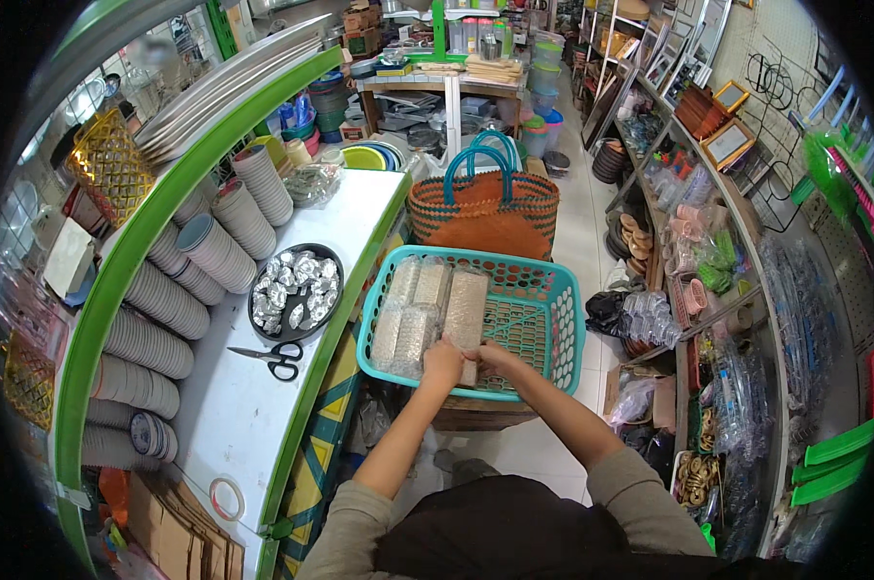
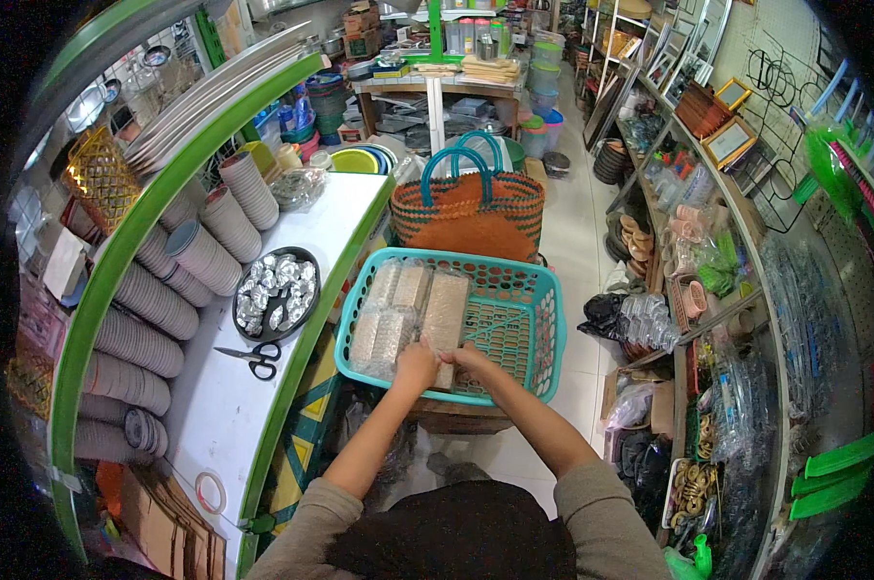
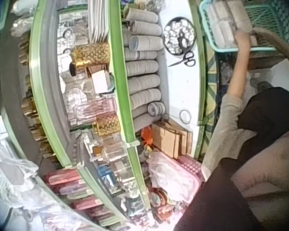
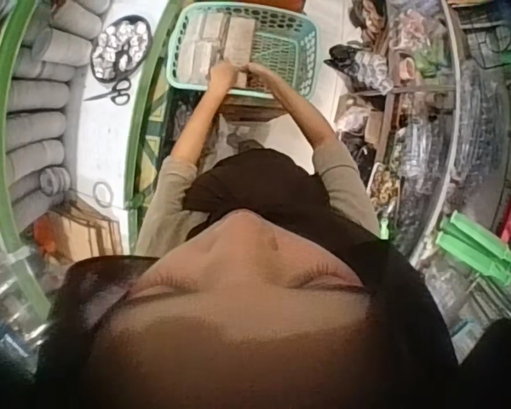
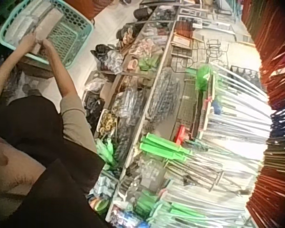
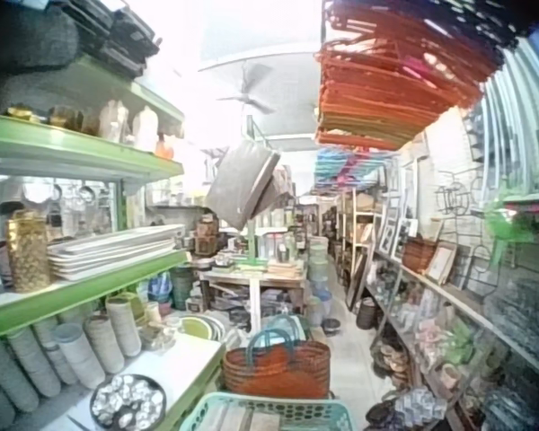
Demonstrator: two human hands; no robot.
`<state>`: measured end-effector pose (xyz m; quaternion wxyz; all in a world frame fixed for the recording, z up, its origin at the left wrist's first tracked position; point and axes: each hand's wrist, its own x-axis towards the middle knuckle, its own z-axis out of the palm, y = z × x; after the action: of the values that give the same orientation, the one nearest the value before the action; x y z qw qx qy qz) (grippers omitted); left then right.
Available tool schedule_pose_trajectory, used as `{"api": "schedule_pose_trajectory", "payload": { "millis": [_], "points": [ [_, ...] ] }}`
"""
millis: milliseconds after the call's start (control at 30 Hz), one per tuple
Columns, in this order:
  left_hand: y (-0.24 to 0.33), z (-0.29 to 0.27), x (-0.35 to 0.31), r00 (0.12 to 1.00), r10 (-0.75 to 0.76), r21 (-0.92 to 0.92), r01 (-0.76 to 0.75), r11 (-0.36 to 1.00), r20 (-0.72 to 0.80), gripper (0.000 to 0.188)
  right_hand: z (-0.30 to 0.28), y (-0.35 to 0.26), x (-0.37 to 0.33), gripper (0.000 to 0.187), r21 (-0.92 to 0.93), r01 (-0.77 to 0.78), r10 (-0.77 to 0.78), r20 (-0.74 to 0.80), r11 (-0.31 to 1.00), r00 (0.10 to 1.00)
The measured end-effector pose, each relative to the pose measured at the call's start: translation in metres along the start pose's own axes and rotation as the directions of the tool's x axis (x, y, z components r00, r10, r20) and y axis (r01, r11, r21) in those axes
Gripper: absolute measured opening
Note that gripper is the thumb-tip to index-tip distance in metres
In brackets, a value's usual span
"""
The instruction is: Assembling small cardboard boxes and placing small ceramic bowls inside them for packaging.
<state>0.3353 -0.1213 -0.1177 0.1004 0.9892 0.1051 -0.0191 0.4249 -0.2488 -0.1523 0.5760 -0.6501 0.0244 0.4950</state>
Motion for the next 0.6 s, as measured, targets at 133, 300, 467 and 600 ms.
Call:
{"api": "schedule_pose_trajectory", "payload": {
  "millis": [133,300,467,600],
  "points": [
    [-0.002,-0.015,0.008,0.978,0.072,0.043,-0.082,0.996,0.197,0.09,0.002,0.006,0.003,0.071,0.002,0.064,-0.064,-0.101,0.998,0.993],
    [0.003,-0.02,0.017,0.957,0.022,0.092,-0.051,0.994,0.289,0.094,0.004,0.01,0.009,0.069,-0.077,0.1,-0.111,-0.151,0.992,0.982],
    [0.006,-0.023,0.02,0.961,0.009,0.136,-0.048,0.99,0.277,0.077,0.004,0.009,0.006,0.063,-0.085,0.099,-0.109,-0.122,0.991,0.986],
    [0.007,-0.025,0.022,0.954,0.001,0.158,-0.05,0.986,0.299,0.068,0.007,0.005,0.0,0.063,-0.094,0.096,-0.109,-0.139,0.991,0.984]
  ]
}}
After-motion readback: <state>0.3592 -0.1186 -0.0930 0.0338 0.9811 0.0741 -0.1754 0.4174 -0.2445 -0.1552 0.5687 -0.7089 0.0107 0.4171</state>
